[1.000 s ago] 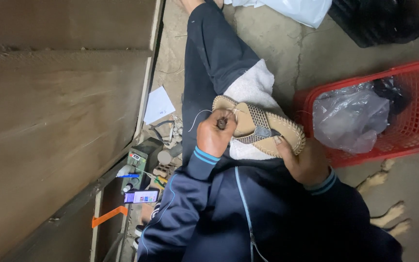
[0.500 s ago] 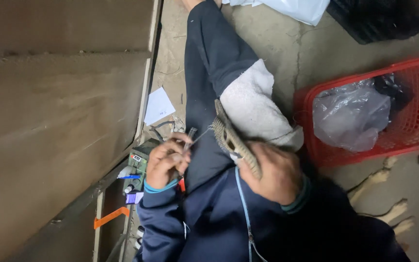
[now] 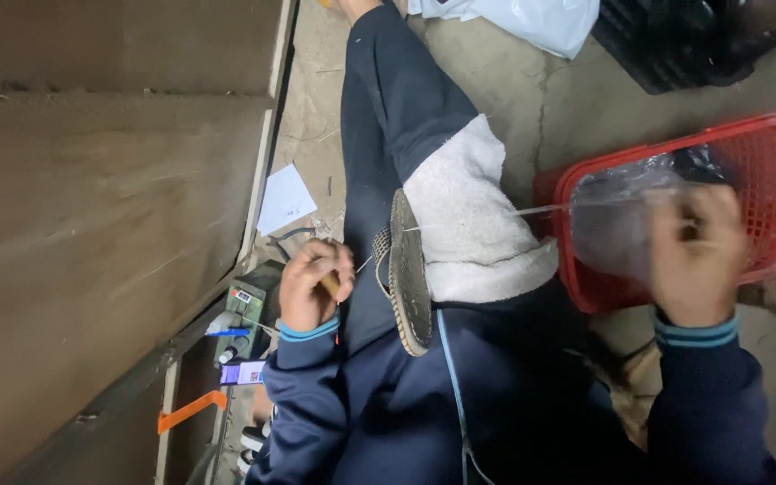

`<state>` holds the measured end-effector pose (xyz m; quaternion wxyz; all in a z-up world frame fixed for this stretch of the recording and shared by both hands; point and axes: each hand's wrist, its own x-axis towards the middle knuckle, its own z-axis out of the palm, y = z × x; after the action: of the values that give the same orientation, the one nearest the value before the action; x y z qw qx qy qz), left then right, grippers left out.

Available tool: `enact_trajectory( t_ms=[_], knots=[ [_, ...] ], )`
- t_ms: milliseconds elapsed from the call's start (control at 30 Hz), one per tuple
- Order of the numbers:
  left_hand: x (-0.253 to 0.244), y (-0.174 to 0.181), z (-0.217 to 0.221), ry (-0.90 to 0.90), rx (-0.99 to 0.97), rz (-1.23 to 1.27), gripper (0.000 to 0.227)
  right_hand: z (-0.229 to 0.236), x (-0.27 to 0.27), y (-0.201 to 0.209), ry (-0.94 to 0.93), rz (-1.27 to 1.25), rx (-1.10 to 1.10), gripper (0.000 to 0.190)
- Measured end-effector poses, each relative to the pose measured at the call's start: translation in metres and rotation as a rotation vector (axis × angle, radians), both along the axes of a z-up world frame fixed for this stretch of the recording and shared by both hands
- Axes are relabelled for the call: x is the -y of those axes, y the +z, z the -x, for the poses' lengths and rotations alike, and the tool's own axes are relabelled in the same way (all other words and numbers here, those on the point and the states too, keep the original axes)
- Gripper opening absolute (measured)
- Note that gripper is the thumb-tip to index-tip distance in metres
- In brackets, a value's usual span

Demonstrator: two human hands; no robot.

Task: Hand-stitching a shoe sole to the upper part of a sandal using a needle and thick thread while seated on the floor.

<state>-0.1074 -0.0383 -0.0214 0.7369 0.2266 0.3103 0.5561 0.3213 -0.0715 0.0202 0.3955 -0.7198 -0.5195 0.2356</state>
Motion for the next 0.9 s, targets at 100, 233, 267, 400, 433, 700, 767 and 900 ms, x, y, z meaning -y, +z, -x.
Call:
enact_trajectory(
  t_ms=[100,233,267,400,433,700,767,900],
  knots=[
    [0.000,0.008,-0.015,-0.011,-0.571,0.131,0.011,0.031,-0.021,0.012,0.227,0.098,0.535,0.023],
    [0.010,-0.017,-0.025,-0.058,-0.746,0.120,0.012,0.096,-0.036,-0.002,0.467,-0.161,0.413,0.026],
    [0.013,-0.025,-0.028,-0.014,-0.761,0.056,0.016,0.108,-0.033,-0.020,0.482,-0.226,0.436,0.033],
    [0.019,-0.027,-0.033,-0.098,-0.929,-0.014,0.023,0.156,-0.049,-0.010,0.555,-0.245,0.429,0.031],
    [0.021,-0.040,-0.029,-0.102,-0.906,0.019,0.015,0.160,-0.052,-0.015,0.581,-0.247,0.440,0.030],
    [-0.003,0.008,-0.056,-0.086,-0.943,-0.055,0.023,0.152,-0.061,0.022,0.672,-0.088,-0.203,0.018],
    [0.000,-0.003,-0.054,-0.057,-0.943,-0.092,0.026,0.146,-0.062,0.052,0.652,0.057,-0.915,0.033],
    [0.011,-0.034,-0.045,-0.055,-0.954,-0.066,0.031,0.140,-0.043,0.014,0.535,0.006,-1.100,0.043]
  ],
)
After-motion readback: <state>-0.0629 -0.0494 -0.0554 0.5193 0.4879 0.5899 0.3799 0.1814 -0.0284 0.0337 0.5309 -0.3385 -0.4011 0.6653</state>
